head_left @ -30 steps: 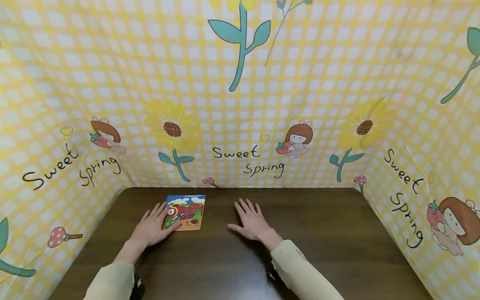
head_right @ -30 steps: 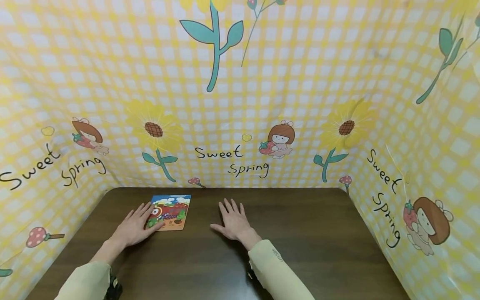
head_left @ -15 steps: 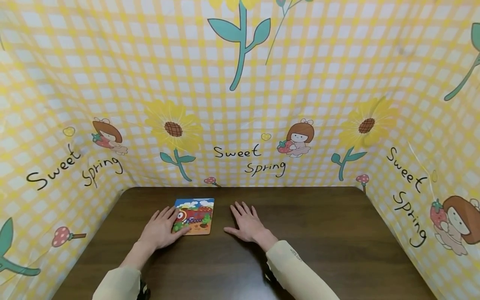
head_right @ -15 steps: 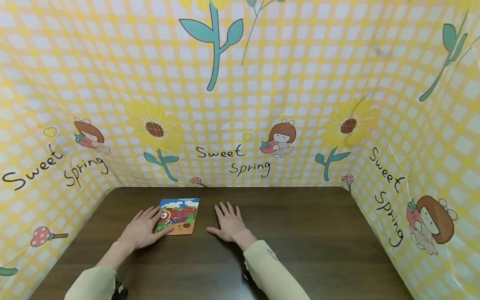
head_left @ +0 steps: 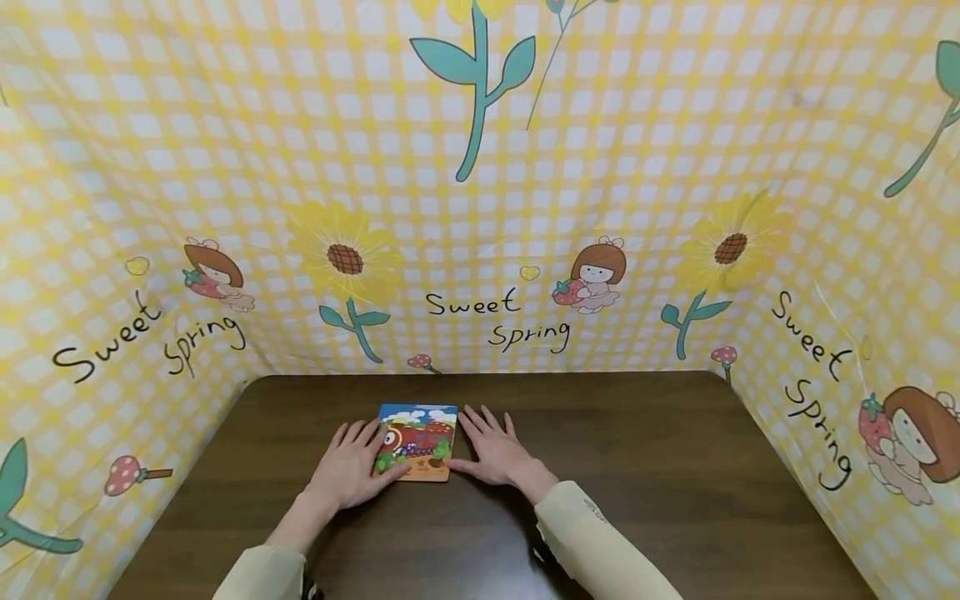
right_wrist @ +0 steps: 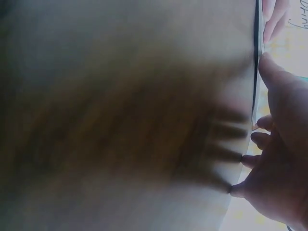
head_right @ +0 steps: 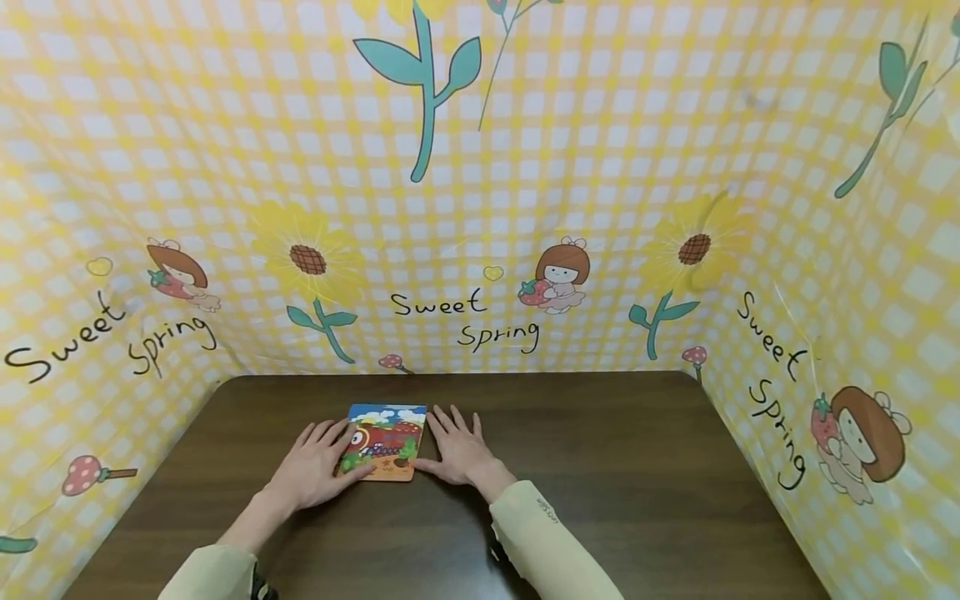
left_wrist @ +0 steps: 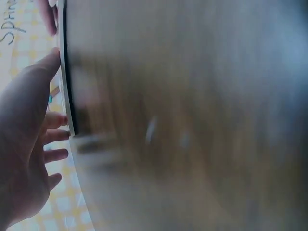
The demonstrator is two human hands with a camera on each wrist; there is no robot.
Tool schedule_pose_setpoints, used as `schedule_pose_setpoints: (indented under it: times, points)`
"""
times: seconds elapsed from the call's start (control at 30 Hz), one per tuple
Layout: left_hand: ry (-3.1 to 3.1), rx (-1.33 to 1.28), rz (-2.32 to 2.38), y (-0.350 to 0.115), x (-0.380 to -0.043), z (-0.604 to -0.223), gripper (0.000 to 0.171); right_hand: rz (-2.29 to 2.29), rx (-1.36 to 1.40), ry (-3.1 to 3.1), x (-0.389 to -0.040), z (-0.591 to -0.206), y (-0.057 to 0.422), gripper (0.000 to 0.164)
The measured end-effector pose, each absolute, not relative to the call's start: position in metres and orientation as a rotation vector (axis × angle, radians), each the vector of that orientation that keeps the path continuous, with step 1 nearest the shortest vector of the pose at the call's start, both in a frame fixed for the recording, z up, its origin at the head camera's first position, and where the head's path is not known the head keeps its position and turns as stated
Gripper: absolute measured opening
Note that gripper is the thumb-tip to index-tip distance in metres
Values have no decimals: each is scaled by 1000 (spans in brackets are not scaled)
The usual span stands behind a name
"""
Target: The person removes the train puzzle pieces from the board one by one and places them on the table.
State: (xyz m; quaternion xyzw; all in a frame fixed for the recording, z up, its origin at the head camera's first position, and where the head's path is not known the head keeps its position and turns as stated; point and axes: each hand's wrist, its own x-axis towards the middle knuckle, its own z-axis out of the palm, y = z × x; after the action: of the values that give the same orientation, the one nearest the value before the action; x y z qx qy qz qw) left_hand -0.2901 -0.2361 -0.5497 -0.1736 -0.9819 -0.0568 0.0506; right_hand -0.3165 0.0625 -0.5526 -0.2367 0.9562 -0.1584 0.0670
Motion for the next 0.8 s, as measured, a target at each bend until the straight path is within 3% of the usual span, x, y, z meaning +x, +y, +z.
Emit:
schedule_pose_setpoints:
  times: [0.5,0.8]
  points:
    - [-3047,-504,-459,-225,-294,-560,105,-456,-784,2773,-318,-546,67,87]
    - [-3031,-460,-589,-223,-289,-571,103,-470,-804,2764,-316,-547,69,100]
